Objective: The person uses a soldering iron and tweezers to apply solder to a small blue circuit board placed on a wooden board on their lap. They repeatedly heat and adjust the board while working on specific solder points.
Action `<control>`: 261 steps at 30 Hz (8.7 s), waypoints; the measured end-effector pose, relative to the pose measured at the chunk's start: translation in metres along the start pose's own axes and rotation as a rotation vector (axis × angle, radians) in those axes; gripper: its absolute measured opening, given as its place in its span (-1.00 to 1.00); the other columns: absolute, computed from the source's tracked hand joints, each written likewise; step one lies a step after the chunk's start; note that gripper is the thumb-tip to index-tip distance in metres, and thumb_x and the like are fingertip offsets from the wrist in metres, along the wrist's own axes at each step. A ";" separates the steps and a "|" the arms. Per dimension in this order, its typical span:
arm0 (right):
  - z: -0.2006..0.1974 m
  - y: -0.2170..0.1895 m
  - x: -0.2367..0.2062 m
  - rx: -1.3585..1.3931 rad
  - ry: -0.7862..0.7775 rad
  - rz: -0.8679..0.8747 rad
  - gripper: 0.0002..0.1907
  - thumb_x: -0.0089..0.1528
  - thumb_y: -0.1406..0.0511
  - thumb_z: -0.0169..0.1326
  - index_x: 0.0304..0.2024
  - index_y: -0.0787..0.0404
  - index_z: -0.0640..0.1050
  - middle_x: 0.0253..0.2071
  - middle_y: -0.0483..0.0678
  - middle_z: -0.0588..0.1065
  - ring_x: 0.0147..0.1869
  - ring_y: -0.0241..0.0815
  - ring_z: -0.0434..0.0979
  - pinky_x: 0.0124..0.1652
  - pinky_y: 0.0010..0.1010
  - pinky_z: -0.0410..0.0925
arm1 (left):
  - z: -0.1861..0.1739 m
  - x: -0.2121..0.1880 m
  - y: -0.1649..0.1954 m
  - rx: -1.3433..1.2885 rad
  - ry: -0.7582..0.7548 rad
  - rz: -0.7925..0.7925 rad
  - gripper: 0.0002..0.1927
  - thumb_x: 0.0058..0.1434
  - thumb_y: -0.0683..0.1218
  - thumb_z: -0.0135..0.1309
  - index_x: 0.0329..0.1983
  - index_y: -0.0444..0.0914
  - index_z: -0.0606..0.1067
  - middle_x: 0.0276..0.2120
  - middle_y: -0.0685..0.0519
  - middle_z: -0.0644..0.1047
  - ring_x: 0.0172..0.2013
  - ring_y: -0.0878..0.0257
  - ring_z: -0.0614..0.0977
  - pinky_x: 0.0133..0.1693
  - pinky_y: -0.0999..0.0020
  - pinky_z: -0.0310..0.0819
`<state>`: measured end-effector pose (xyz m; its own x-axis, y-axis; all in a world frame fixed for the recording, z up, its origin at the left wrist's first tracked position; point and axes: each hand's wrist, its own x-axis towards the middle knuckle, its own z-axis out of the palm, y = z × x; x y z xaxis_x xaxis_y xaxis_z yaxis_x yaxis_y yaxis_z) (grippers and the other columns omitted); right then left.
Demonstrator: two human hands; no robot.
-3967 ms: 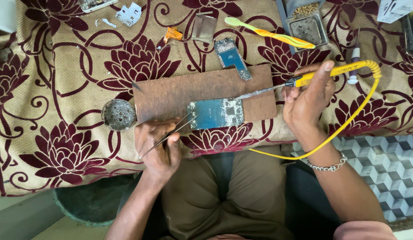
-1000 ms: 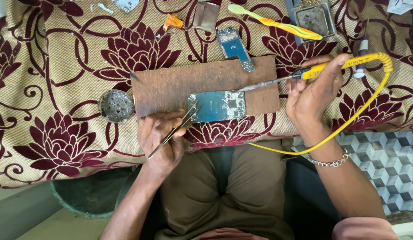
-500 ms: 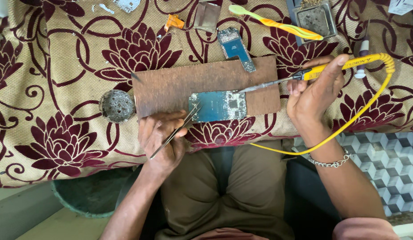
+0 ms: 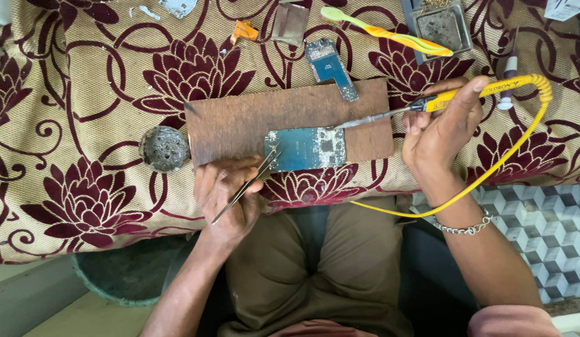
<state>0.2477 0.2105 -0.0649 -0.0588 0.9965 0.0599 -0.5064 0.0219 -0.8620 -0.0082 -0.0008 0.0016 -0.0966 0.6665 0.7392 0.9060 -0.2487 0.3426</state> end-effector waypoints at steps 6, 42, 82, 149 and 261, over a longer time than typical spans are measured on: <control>0.001 -0.002 0.000 0.003 0.014 0.012 -0.41 0.45 -0.16 -0.03 -0.20 0.24 0.35 -0.65 -0.11 0.19 -0.66 -0.28 0.23 -0.59 -0.45 0.27 | 0.001 -0.001 0.000 -0.022 -0.003 -0.020 -0.78 0.46 -0.05 0.10 -0.14 -0.31 0.40 -0.24 -0.07 0.65 -0.24 0.12 0.65 -0.19 0.23 0.34; 0.006 -0.009 0.002 0.037 0.079 0.054 -0.37 0.42 -0.19 -0.06 -0.24 0.26 0.35 -0.62 -0.14 0.15 -0.62 -0.28 0.21 -0.57 -0.43 0.25 | 0.003 -0.001 -0.001 -0.009 0.005 -0.036 -0.77 0.49 -0.03 0.05 -0.14 -0.31 0.40 -0.23 -0.05 0.66 -0.23 0.12 0.64 -0.17 0.24 0.33; 0.003 -0.006 0.001 -0.012 0.093 0.029 -0.37 0.45 -0.15 0.03 -0.29 0.27 0.33 -0.66 -0.16 0.12 -0.65 -0.32 0.23 -0.61 -0.49 0.26 | 0.001 -0.008 -0.003 -0.004 -0.056 -0.045 -0.81 0.48 -0.07 0.07 -0.09 -0.28 0.37 -0.20 0.01 0.66 -0.17 0.12 0.62 -0.12 0.22 0.32; 0.007 -0.008 0.001 -0.050 -0.014 0.000 -0.38 0.49 -0.11 0.03 -0.30 0.30 0.36 -0.65 -0.09 0.21 -0.64 -0.30 0.27 -0.59 -0.48 0.29 | 0.000 -0.008 -0.003 -0.032 -0.071 -0.074 -0.84 0.46 -0.12 0.10 -0.09 -0.27 0.38 -0.21 0.02 0.65 -0.15 0.11 0.60 -0.08 0.18 0.33; 0.005 -0.009 0.003 -0.033 -0.039 0.009 -0.36 0.49 -0.15 0.01 -0.28 0.29 0.34 -0.64 -0.08 0.20 -0.65 -0.26 0.25 -0.58 -0.48 0.28 | -0.001 -0.007 -0.002 -0.021 -0.081 -0.073 -0.82 0.47 -0.09 0.09 -0.08 -0.28 0.39 -0.16 0.01 0.65 -0.12 0.11 0.61 -0.09 0.20 0.31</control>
<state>0.2477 0.2128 -0.0539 -0.0972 0.9927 0.0709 -0.4771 0.0160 -0.8787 -0.0101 -0.0058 -0.0042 -0.1277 0.7376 0.6631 0.8887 -0.2118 0.4067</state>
